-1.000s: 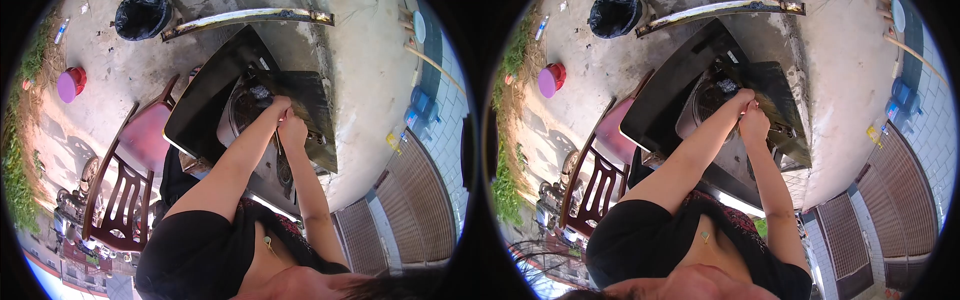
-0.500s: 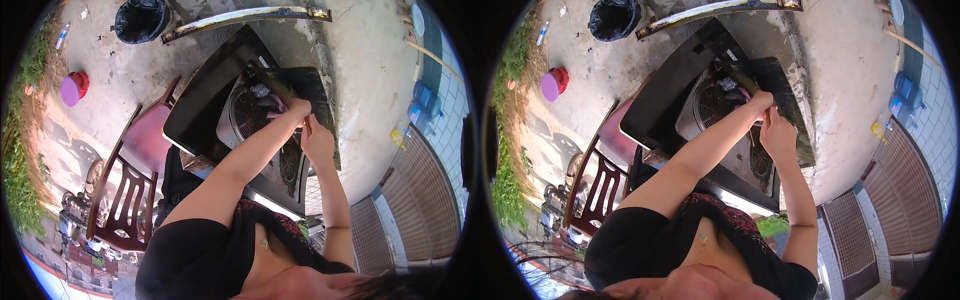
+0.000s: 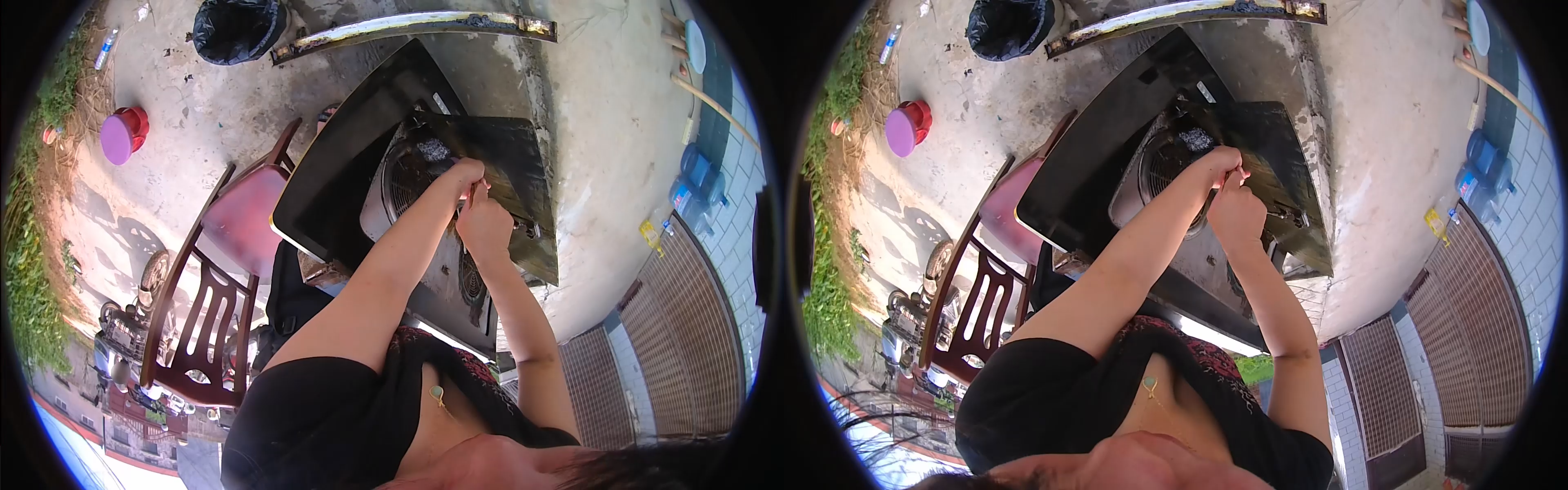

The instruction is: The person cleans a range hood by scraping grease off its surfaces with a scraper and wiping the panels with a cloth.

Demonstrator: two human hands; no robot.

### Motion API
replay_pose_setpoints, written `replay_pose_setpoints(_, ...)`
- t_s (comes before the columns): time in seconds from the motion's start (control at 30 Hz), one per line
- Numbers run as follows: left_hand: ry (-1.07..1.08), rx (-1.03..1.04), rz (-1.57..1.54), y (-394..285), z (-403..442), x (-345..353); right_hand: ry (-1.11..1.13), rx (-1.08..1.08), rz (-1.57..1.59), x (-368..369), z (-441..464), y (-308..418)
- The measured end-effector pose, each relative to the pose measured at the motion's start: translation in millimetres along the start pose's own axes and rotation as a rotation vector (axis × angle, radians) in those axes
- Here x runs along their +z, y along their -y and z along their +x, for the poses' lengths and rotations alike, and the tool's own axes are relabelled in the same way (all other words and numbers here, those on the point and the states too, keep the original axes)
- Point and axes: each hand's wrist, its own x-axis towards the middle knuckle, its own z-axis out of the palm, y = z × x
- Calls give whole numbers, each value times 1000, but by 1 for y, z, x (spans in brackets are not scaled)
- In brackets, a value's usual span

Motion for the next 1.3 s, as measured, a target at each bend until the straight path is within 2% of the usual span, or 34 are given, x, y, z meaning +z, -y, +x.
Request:
replay_pose_setpoints(0.17, -73, 80, -51, 5, 23, -16, 16, -52, 115, 17, 13, -7)
replay_pose_setpoints(0.27, -215, 82, -68, 2, 7, -6, -35, -109, 144, 22, 13, -23)
replay_pose_setpoints(0.3, -213, 116, -162, 8, 19, -1, -36, -84, 140, 13, 10, -25)
replay_pose_setpoints(0.4, -141, 155, -151, 18, -4, 28, -90, -70, 132, -27, -11, -27)
replay_pose_setpoints(0.47, -150, 204, -58, 16, -32, 48, -35, 22, 103, -51, -21, -26)
replay_pose_setpoints(0.5, -175, 230, -111, 17, -34, 55, -4, 74, 86, -57, -24, -27)
replay_pose_setpoints(0.6, -92, 78, -214, 5, -32, 49, -17, 20, -1, -50, -16, -25)
replay_pose_setpoints(0.73, 54, 31, -72, -4, -30, 29, -1, 46, -60, -42, -7, -2)
replay_pose_setpoints(0.9, -24, 37, -23, -10, -36, 16, 25, 57, -39, -18, -6, 5)
replay_pose_setpoints(1.0, 86, -25, 64, -12, -18, 1, 70, 63, -47, -13, -1, 13)
replay_pose_setpoints(1.17, -30, 16, 133, -7, 18, -20, -16, 38, 29, 8, 7, 19)
replay_pose_setpoints(1.27, -139, 15, 26, -5, 0, -14, -6, -25, 54, 12, 0, 9)
replay_pose_setpoints(1.3, -96, 21, -53, 1, -2, -11, -8, -57, 67, 8, -1, 1)
